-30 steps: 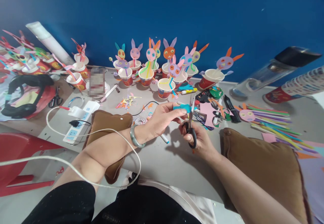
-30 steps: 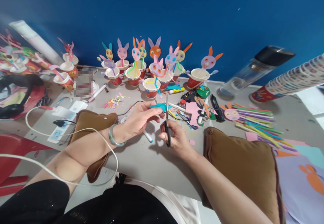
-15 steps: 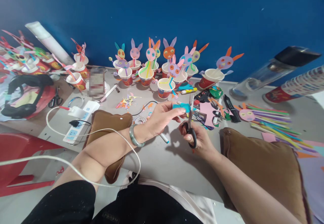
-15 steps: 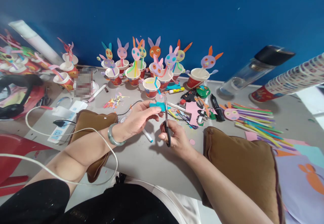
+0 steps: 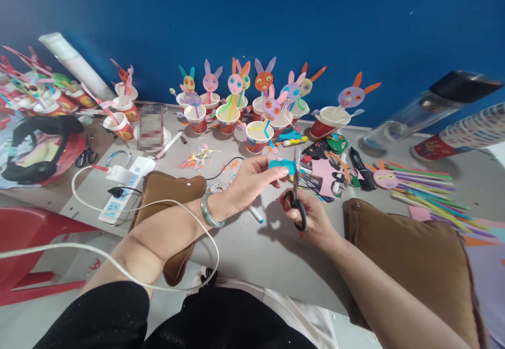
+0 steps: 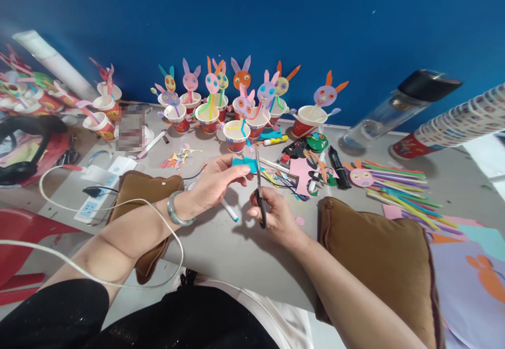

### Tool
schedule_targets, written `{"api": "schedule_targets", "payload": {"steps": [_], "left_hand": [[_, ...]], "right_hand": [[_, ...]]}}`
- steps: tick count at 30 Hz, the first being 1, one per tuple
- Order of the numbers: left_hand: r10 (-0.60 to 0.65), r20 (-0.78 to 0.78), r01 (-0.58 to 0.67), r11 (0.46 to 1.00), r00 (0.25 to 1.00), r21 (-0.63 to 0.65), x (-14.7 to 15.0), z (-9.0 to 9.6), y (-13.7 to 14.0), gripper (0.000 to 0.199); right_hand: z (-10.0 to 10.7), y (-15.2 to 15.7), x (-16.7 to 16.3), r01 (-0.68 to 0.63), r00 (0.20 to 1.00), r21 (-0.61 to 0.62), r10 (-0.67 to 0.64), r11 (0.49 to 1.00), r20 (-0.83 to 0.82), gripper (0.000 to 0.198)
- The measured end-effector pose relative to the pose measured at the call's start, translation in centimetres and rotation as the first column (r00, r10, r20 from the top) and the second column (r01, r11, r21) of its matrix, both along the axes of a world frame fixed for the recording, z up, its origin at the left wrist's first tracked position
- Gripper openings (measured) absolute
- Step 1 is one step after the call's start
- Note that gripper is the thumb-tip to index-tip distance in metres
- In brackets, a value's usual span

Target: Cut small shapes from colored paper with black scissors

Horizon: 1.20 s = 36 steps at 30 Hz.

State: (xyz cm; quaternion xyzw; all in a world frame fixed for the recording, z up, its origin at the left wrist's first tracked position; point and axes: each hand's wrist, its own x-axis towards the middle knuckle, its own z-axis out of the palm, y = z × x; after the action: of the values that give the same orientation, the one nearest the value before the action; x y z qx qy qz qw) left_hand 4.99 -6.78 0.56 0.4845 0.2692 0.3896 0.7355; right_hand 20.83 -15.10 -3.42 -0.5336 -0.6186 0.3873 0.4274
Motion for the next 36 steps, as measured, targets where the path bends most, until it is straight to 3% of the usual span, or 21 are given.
{"api": "schedule_targets", "payload": {"steps": [24, 36], "left_hand": [[0.034, -0.046, -0.032, 0.998, 0.998, 0.048, -0.28, 0.26, 0.24, 0.032], [0.023, -0.074, -0.013, 0.991, 0.997, 0.130, -0.43, 0.17, 0.53, 0.027]], "right_hand": [[0.21, 0.01, 0.01, -0.007, 0.999, -0.022, 0.007, 1.000, 0.039, 0.068], [0.57, -0.10, 0.03, -0.036, 0.998, -0.012, 0.037, 0.999, 0.044, 0.065]]}}
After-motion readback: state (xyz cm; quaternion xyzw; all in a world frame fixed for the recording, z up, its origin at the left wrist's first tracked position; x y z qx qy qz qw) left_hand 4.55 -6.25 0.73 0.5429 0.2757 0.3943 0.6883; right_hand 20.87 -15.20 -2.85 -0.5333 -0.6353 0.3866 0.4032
